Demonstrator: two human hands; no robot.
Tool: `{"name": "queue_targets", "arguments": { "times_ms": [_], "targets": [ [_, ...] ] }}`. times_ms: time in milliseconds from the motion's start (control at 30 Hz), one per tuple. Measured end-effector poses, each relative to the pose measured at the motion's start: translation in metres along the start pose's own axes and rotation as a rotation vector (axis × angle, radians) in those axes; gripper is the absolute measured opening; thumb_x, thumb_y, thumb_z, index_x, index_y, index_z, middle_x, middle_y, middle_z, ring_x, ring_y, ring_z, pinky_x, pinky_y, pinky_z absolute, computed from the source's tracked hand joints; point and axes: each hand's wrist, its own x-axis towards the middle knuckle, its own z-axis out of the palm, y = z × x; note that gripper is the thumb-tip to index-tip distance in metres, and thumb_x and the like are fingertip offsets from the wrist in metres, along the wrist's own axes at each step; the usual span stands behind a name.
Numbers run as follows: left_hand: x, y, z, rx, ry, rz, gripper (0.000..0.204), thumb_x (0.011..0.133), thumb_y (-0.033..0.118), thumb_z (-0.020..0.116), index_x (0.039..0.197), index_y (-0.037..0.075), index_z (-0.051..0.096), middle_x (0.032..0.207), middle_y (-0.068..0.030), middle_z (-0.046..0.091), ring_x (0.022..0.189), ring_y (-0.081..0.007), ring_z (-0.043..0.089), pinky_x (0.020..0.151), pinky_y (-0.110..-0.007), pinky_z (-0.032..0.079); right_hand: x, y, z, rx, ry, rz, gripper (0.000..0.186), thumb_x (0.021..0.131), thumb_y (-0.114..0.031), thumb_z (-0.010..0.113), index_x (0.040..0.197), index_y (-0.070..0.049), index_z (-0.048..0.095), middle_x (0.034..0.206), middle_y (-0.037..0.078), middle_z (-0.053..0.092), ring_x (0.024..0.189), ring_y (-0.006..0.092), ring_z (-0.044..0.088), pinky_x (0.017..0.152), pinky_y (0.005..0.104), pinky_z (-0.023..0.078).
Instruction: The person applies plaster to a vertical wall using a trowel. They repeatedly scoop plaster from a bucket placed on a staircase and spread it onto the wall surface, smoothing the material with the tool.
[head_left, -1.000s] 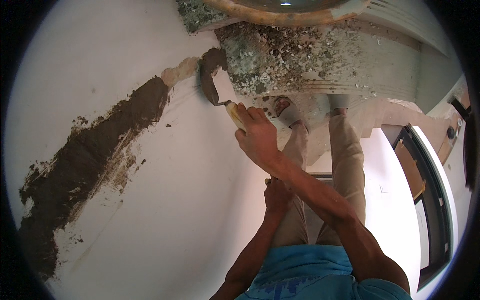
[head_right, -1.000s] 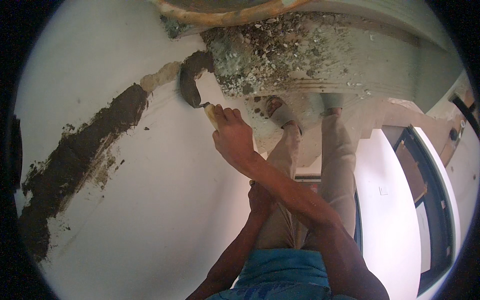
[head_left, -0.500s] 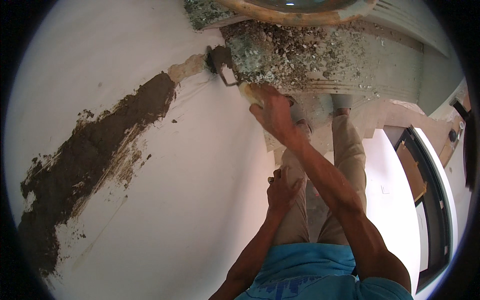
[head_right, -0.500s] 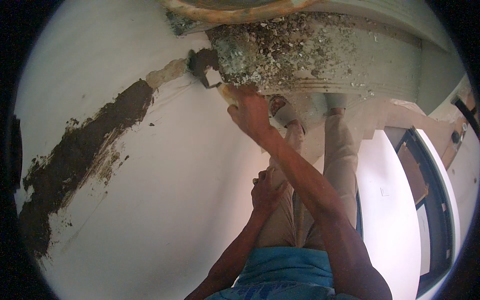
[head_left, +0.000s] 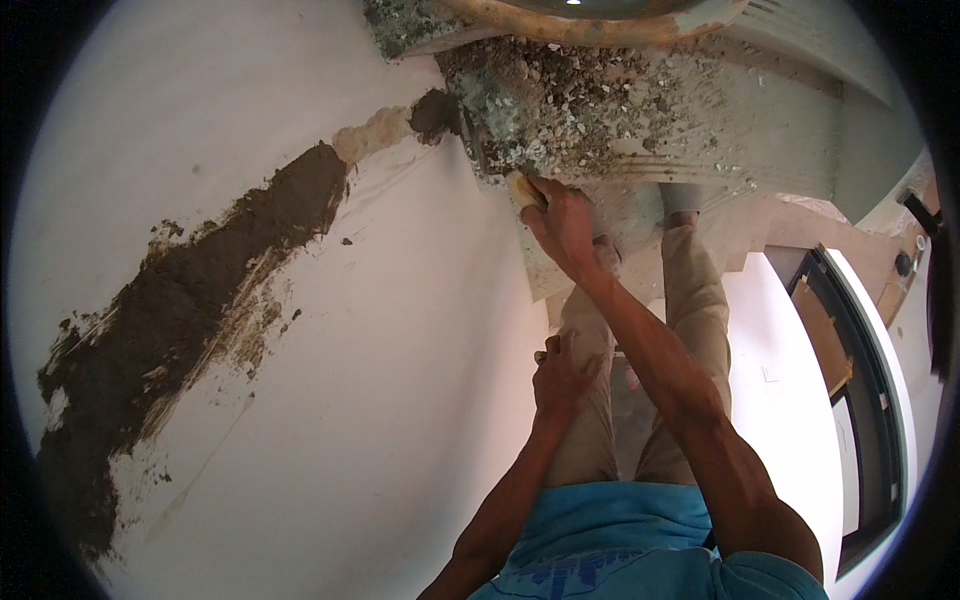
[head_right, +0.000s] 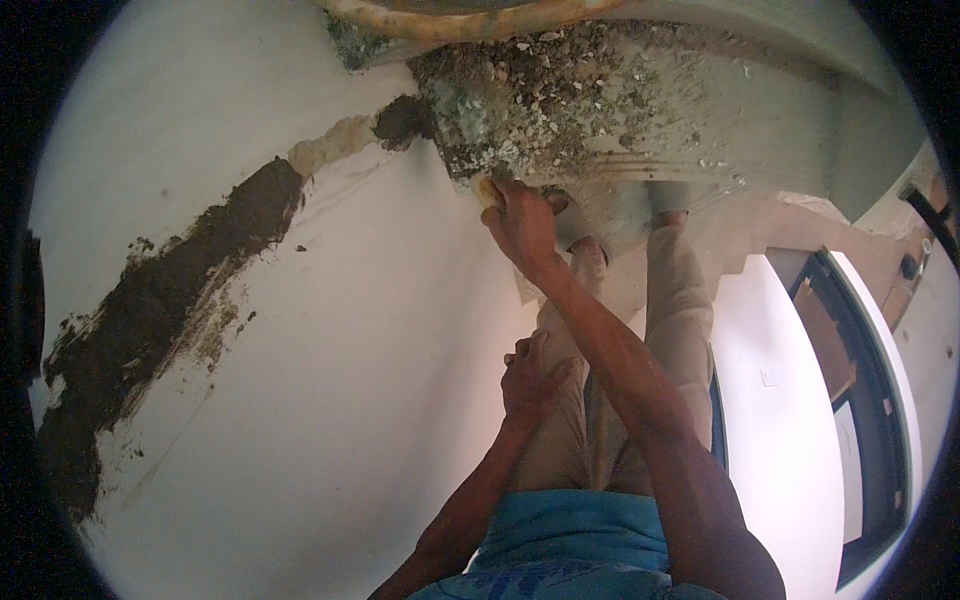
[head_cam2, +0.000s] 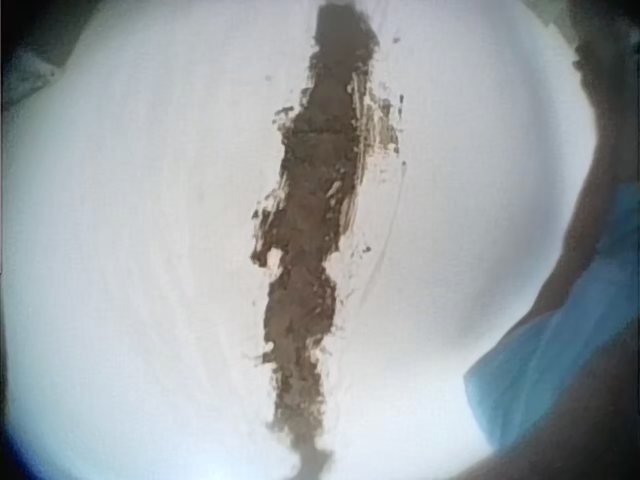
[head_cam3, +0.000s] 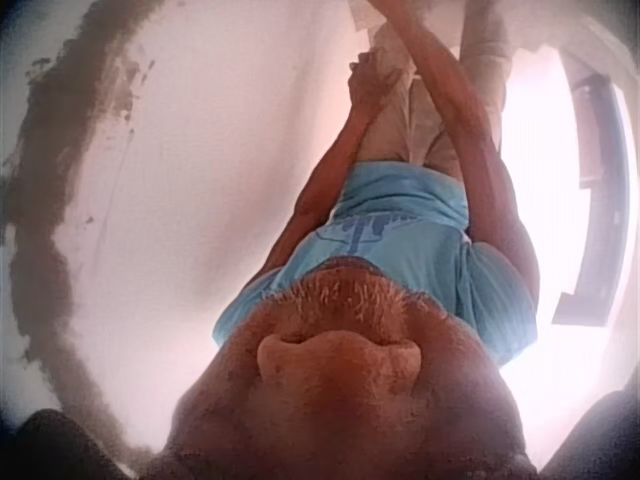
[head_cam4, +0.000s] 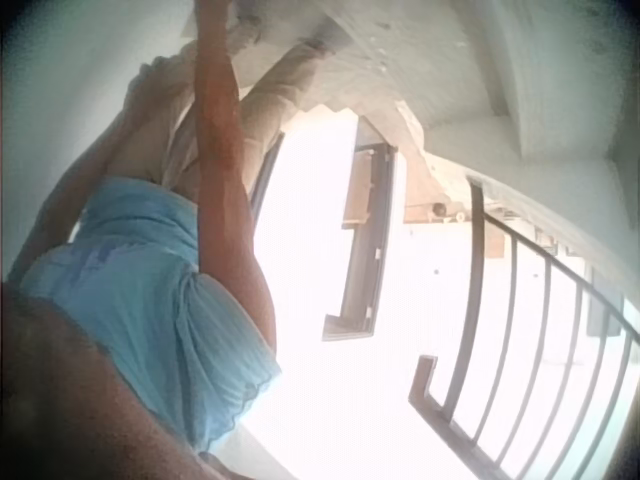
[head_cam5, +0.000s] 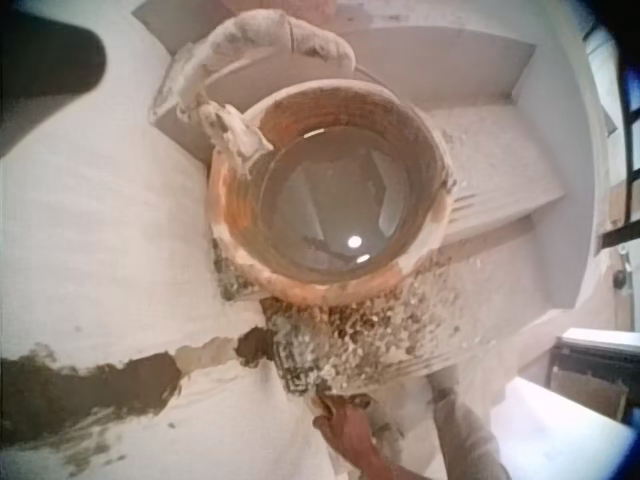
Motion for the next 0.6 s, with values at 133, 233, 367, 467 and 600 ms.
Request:
{"name": "queue_targets", "arguments": {
  "times_ms": [133, 233, 367, 467, 600],
  "targets": [
    [0.000, 0.000, 0.001, 0.017, 0.030, 0.002, 0.070, 0.086, 0.048, 0.071, 0.140, 0.010, 0.047, 0.131, -0.0135, 0.053, 0.112, -0.0365, 0.058, 0.088, -0.047, 0.055, 0.013, 0.009, 0.018, -0.010, 0.067, -0.074, 0.038, 0.071, -0.011, 0.067, 0.106, 0.003, 0.067, 0.088, 0.027, 0.067, 0.079, 0.0426, 0.068, 0.074, 0.0476, 0.054],
    [0.000, -0.003, 0.002, 0.017, 0.042, 0.003, 0.070, 0.085, 0.047, 0.072, 0.140, 0.011, 0.047, 0.131, -0.0135, 0.053, 0.113, -0.0367, 0.058, 0.088, -0.047, 0.055, 0.015, 0.016, 0.031, -0.047, 0.086, -0.103, 0.039, 0.071, -0.012, 0.067, 0.108, 0.002, 0.068, 0.089, 0.026, 0.068, 0.079, 0.0420, 0.068, 0.073, 0.0471, 0.055],
    [-0.002, 0.000, -0.001, -0.018, 0.039, -0.012, 0.071, 0.084, 0.043, 0.073, 0.141, 0.010, 0.046, 0.130, -0.0142, 0.054, 0.113, -0.0374, 0.058, 0.088, -0.048, 0.055, 0.015, 0.016, 0.047, -0.048, 0.007, -0.006, 0.042, 0.074, -0.014, 0.065, 0.114, 0.001, 0.067, 0.099, 0.026, 0.069, 0.087, 0.0395, 0.068, 0.077, 0.0431, 0.054],
    [-0.001, 0.002, -0.003, 0.034, 0.038, 0.027, 0.070, 0.084, 0.043, 0.073, 0.139, 0.008, 0.047, 0.130, -0.0142, 0.053, 0.111, -0.0358, 0.059, 0.087, -0.046, 0.056, 0.020, 0.042, 0.076, 0.088, 0.054, -0.010, 0.042, 0.072, -0.015, 0.069, 0.111, 0.001, 0.067, 0.098, 0.024, 0.068, 0.087, 0.0400, 0.067, 0.076, 0.0469, 0.055],
    [0.000, 0.001, -0.006, 0.034, -0.023, -0.030, 0.069, 0.084, 0.041, 0.074, 0.138, 0.007, 0.048, 0.129, -0.0137, 0.053, 0.109, -0.0357, 0.060, 0.086, -0.045, 0.057, 0.000, -0.006, 0.059, -0.028, 0.093, -0.128, 0.042, 0.071, -0.010, 0.070, 0.112, -0.001, 0.067, 0.098, 0.022, 0.067, 0.087, 0.0400, 0.066, 0.076, 0.0479, 0.055]
  ]
}}
